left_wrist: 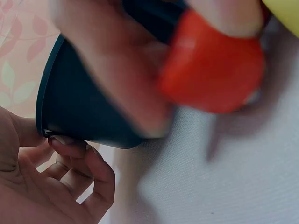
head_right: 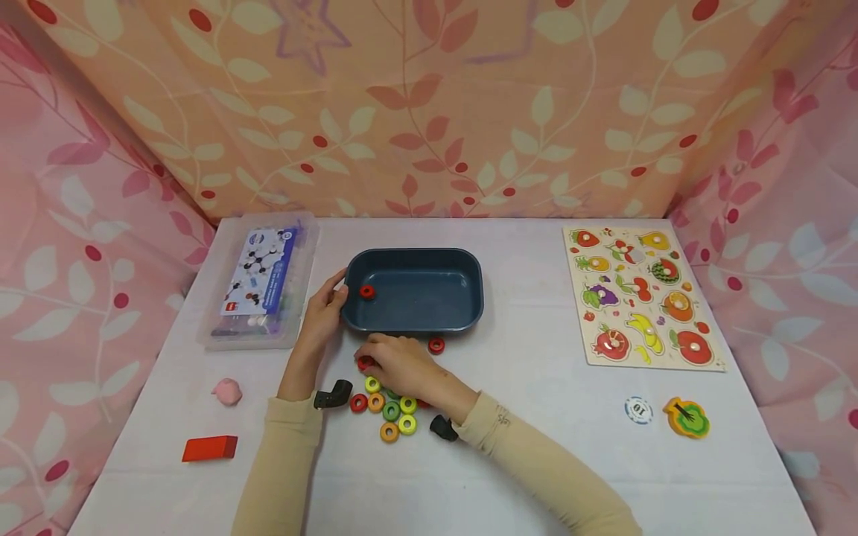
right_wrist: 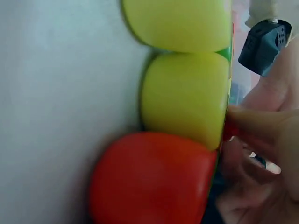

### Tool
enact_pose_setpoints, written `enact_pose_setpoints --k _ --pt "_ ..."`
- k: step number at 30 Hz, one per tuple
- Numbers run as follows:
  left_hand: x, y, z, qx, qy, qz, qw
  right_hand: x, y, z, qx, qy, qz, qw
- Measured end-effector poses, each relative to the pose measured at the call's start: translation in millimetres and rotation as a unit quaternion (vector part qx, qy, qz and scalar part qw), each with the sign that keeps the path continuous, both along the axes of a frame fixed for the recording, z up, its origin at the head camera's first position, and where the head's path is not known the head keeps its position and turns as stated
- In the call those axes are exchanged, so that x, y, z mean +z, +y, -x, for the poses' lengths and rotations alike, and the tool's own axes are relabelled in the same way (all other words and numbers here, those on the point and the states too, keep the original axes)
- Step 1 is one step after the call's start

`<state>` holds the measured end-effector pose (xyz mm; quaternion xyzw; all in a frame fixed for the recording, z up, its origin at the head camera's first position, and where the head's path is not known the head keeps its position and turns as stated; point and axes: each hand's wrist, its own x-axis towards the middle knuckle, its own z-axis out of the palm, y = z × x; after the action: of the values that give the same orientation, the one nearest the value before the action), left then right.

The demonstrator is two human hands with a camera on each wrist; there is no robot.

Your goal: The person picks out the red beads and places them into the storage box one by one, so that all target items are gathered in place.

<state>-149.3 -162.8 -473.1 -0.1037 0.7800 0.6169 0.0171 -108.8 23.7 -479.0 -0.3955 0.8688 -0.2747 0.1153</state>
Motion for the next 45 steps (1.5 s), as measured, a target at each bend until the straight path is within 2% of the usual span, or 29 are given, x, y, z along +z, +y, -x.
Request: enact_pose_setpoints --k 4,6,8,11,13,15,19,23,27,34,45 --pt "0.5 -1 -0.6 0.000 -0.004 -0.005 1.0000 1.0 1 -3.7 0.018 0.017 0.047 0.999" --pt "-6.8 -3 0.8 0.003 0.004 -0.003 1.0000 2.2 1 -5.1 0.024 0.031 0.093 0.995" --pt "-7.0 -2 0.1 0.005 0.009 0.001 0.9999 4.1 3 -3.1 0.020 0.052 0.144 0.988" --pt "-8.2 -2 0.4 0.005 0.016 0.004 0.9998 5.5 5 7.1 -0.020 0.104 0.206 0.973" --pt "-8.9 -3 0.8 0.006 0.019 0.003 0.9998 6.3 6 17.6 -0.062 0.123 0.221 0.966" --pt "-9.4 -3 1.0 0.007 0.019 0.002 0.9998 6.7 7 28.8 -0.106 0.118 0.214 0.964" --pt "-9.6 -4 1.4 0.010 0.013 0.003 0.9999 10.8 5 48.8 -0.159 0.035 0.177 0.971" --pt "-9.6 -4 1.5 0.012 0.008 0.002 0.9999 11.8 0 65.6 -0.190 -0.043 0.138 0.971" --pt "-10.1 -4 1.5 0.009 0.006 0.003 0.9999 8.3 -5 79.8 -0.210 -0.082 0.102 0.969" --pt "-10.5 -4 1.5 0.008 0.008 -0.002 0.9999 7.0 -8 90.4 -0.214 -0.091 0.056 0.971" --pt "-10.3 -2 2.0 0.007 0.005 -0.004 1.0000 2.0 -7 95.1 -0.159 -0.088 0.129 0.975"
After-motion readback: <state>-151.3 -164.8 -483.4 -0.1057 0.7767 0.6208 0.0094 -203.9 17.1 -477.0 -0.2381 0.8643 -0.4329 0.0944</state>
